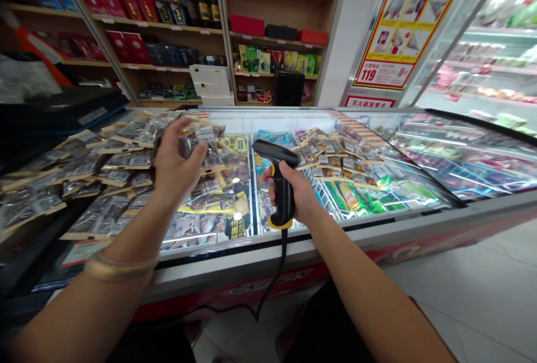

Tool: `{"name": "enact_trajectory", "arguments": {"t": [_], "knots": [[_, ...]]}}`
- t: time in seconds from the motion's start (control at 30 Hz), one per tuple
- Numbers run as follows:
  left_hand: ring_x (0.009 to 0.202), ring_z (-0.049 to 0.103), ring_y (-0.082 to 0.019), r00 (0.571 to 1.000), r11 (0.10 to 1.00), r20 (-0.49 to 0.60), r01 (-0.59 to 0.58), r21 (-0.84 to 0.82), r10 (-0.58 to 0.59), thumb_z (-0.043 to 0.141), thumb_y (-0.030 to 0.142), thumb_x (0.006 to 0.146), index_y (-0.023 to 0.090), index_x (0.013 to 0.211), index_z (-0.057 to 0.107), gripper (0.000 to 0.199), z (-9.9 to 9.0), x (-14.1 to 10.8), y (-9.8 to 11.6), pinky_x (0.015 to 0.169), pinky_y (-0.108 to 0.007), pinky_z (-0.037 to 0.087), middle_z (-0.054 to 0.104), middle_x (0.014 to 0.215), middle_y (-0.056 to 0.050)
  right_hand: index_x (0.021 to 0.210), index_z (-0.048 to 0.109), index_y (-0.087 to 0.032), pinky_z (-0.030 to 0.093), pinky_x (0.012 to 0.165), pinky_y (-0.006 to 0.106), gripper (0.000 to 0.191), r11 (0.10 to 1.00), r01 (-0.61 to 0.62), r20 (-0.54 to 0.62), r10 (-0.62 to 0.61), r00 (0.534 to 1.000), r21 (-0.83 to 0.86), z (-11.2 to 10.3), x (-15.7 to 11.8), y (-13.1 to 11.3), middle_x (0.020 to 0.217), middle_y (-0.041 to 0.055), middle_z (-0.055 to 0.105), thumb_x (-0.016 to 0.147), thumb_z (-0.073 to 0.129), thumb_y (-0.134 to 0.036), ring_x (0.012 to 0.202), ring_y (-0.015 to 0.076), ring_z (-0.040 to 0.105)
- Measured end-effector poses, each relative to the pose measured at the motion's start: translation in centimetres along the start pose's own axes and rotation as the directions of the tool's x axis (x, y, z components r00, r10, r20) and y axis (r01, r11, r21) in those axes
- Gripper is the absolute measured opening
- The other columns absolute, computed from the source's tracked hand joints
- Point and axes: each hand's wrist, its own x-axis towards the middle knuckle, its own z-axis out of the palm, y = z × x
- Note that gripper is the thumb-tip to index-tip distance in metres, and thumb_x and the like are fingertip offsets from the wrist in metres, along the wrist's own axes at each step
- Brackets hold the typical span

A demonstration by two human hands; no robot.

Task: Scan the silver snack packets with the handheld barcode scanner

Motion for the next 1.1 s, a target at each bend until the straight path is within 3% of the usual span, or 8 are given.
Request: {"name": "enact_trajectory", "arguments": {"t": [0.1, 0.23, 0.4, 0.6, 0.87, 1.0, 1.1], "knots": [[0.118, 0.059, -0.021, 0.996, 0.998, 0.073, -0.057, -0.008, 0.057, 0.051, 0.027, 0.088, 0.018, 0.129, 0.056, 0.042, 1.0, -0.5, 0.1, 0.108, -0.036, 0.044, 0.065, 0.127, -0.008, 0.08, 0.065, -0.016, 0.041, 0.039, 0.021, 0.049, 0.997, -0.026, 0.121, 0.035, 0.992, -0.076, -0.3, -0.4, 0.0, 0.062, 0.0017, 0.062, 0.073, 0.07, -0.064, 0.041, 0.0085, 0.049], [0.118, 0.06, -0.023, 0.993, 0.999, 0.112, -0.036, 0.024, 0.033, 0.046, 0.027, 0.091, 0.018, 0.13, 0.058, 0.042, 1.5, -0.9, -0.1, 0.107, -0.039, 0.045, 0.066, 0.126, -0.009, 0.077, 0.065, -0.015, 0.041, 0.039, 0.022, 0.049, 0.979, -0.078, 0.203, 0.117, 0.972, -0.19, -0.3, -0.6, 0.1, 0.056, 0.0024, 0.06, 0.075, 0.068, -0.064, 0.04, 0.0099, 0.049], [0.12, 0.06, -0.022, 0.994, 0.997, 0.104, -0.04, 0.06, 0.034, 0.045, 0.026, 0.092, 0.02, 0.13, 0.059, 0.041, 1.5, -0.8, -0.2, 0.107, -0.036, 0.045, 0.065, 0.13, -0.008, 0.074, 0.064, -0.015, 0.042, 0.039, 0.022, 0.051, 0.968, -0.104, 0.176, 0.146, 0.974, -0.229, -0.1, -0.5, 0.1, 0.066, 0.0036, 0.065, 0.07, 0.072, -0.066, 0.041, 0.0088, 0.051], [0.118, 0.061, -0.022, 0.994, 0.995, 0.101, -0.059, 0.08, 0.051, 0.046, 0.027, 0.091, 0.017, 0.13, 0.058, 0.042, 1.5, -0.9, 0.0, 0.107, -0.035, 0.045, 0.066, 0.128, -0.009, 0.072, 0.064, -0.016, 0.042, 0.04, 0.021, 0.05, 0.955, -0.129, 0.189, 0.184, 0.965, -0.268, -0.3, -0.4, 0.2, 0.049, 0.0003, 0.055, 0.075, 0.067, -0.066, 0.039, 0.01, 0.049], [0.118, 0.061, -0.023, 0.996, 0.998, 0.091, 0.011, 0.058, -0.016, 0.048, 0.027, 0.09, 0.017, 0.13, 0.058, 0.043, 1.7, -1.0, 0.6, 0.107, -0.037, 0.045, 0.065, 0.127, -0.01, 0.075, 0.064, -0.016, 0.039, 0.038, 0.021, 0.049, 0.969, -0.11, 0.198, 0.155, 0.968, -0.223, -0.1, -0.2, 0.4, 0.049, -0.0005, 0.056, 0.076, 0.067, -0.065, 0.04, 0.0106, 0.049], [0.117, 0.06, -0.023, 0.991, 1.0, 0.132, 0.006, 0.011, -0.007, 0.053, 0.028, 0.088, 0.018, 0.134, 0.055, 0.047, 2.8, -0.1, 2.2, 0.108, -0.04, 0.045, 0.064, 0.127, -0.009, 0.079, 0.063, -0.016, 0.038, 0.038, 0.021, 0.049, 0.993, -0.067, 0.159, 0.082, 0.984, -0.099, -0.9, -0.3, -0.5, 0.055, -0.0009, 0.059, 0.074, 0.068, -0.065, 0.039, 0.0084, 0.047], [0.113, 0.062, -0.024, 0.976, 1.0, 0.219, -0.01, 0.0, 0.01, 0.057, 0.028, 0.086, 0.018, 0.137, 0.053, 0.052, 5.1, 1.0, 3.9, 0.105, -0.039, 0.048, 0.066, 0.122, -0.008, 0.082, 0.063, -0.016, 0.04, 0.039, 0.021, 0.047, 1.0, 0.017, 0.063, -0.016, 0.998, -0.019, -3.1, -0.7, -2.1, 0.067, 0.0008, 0.063, 0.076, 0.067, -0.062, 0.041, 0.007, 0.047]]}}
